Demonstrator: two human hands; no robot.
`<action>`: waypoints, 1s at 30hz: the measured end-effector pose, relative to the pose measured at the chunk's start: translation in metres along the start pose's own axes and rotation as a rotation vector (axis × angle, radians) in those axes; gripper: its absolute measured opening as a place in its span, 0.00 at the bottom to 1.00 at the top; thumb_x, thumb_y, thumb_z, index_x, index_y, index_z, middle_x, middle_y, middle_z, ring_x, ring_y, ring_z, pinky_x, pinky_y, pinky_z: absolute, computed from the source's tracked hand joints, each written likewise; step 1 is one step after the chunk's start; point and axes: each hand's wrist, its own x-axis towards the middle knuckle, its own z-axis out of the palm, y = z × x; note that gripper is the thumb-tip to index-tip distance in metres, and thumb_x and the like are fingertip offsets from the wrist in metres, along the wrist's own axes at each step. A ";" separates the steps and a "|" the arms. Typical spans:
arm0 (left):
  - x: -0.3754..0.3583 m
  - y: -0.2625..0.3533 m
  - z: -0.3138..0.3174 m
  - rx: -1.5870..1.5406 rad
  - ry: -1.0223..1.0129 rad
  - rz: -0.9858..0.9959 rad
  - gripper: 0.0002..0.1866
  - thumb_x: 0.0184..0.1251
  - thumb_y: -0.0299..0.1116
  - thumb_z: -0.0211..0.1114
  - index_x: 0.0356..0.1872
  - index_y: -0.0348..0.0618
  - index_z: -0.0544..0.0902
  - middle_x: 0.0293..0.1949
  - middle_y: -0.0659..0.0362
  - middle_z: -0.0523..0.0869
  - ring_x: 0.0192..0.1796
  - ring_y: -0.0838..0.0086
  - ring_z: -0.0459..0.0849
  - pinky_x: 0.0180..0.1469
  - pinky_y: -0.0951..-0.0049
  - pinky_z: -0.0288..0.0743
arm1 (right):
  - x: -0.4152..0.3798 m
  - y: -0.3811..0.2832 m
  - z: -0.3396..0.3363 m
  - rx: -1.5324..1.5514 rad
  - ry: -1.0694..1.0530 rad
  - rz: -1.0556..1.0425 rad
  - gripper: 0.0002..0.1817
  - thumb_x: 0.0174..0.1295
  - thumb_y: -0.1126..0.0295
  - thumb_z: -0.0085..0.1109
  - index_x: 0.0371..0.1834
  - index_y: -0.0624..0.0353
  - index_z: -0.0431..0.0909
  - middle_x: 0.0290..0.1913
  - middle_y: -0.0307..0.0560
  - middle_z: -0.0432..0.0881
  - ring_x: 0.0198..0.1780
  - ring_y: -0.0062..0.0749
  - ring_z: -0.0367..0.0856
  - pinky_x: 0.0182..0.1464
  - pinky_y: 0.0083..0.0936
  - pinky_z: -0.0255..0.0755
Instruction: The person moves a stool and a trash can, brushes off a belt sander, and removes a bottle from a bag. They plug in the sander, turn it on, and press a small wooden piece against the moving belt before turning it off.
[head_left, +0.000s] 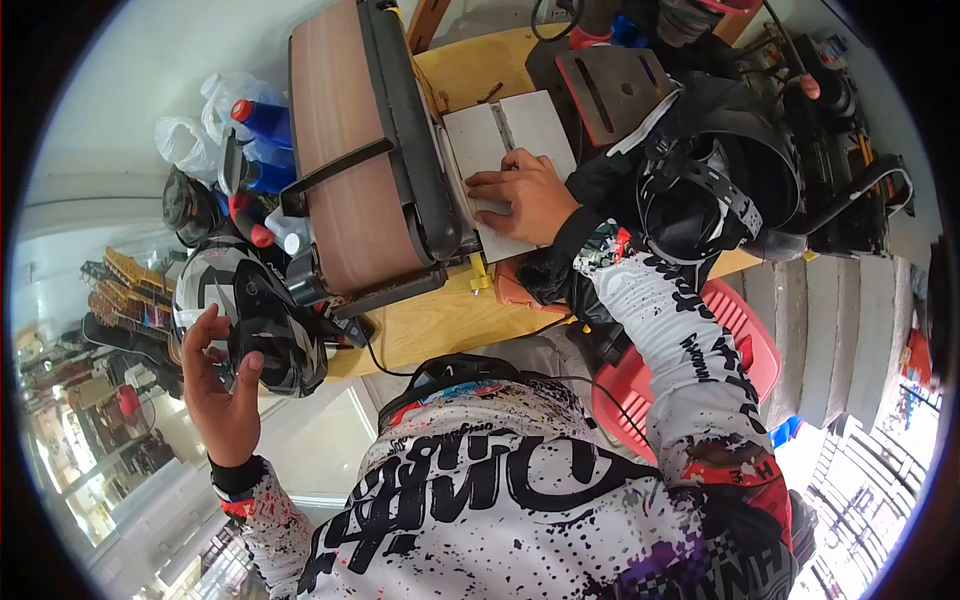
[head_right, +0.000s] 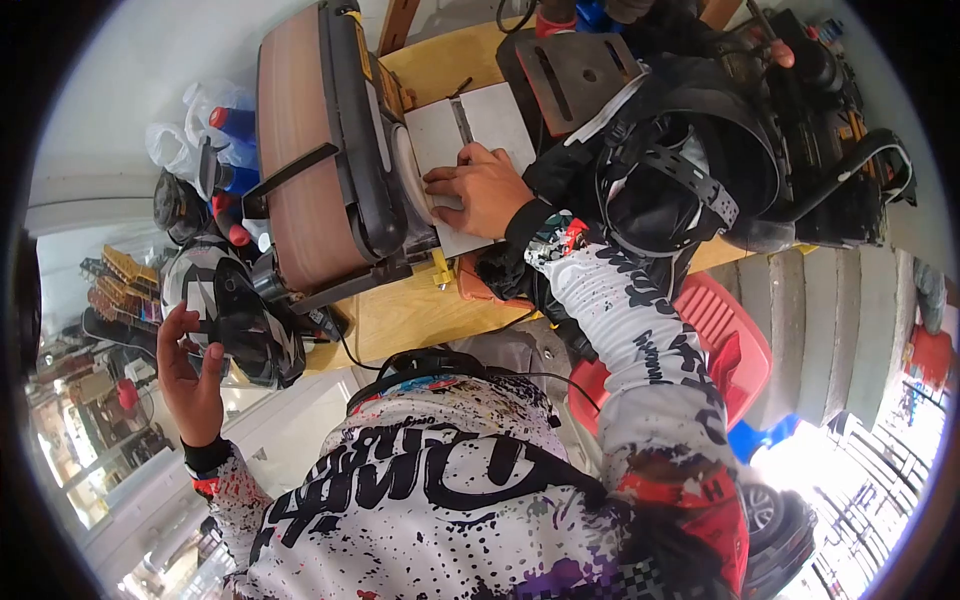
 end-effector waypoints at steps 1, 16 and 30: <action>-0.003 0.000 -0.001 -0.002 0.010 -0.006 0.30 0.66 0.27 0.69 0.69 0.38 0.71 0.58 0.59 0.77 0.59 0.75 0.74 0.58 0.75 0.65 | 0.001 0.001 0.000 -0.002 -0.004 -0.010 0.19 0.55 0.53 0.67 0.49 0.45 0.89 0.56 0.22 0.84 0.55 0.37 0.70 0.57 0.39 0.62; -0.045 -0.029 -0.016 -0.020 0.044 -0.028 0.32 0.62 0.34 0.74 0.67 0.41 0.73 0.57 0.57 0.79 0.59 0.72 0.76 0.56 0.72 0.66 | -0.002 0.001 0.005 0.000 -0.039 0.037 0.20 0.55 0.54 0.68 0.52 0.42 0.88 0.58 0.23 0.85 0.57 0.37 0.70 0.59 0.41 0.61; -0.087 0.022 0.021 0.053 0.194 -0.143 0.30 0.62 0.32 0.72 0.66 0.42 0.74 0.56 0.57 0.80 0.58 0.73 0.76 0.55 0.72 0.66 | 0.003 -0.005 -0.002 -0.023 -0.010 -0.079 0.19 0.55 0.56 0.66 0.49 0.47 0.88 0.57 0.27 0.85 0.57 0.41 0.72 0.57 0.41 0.66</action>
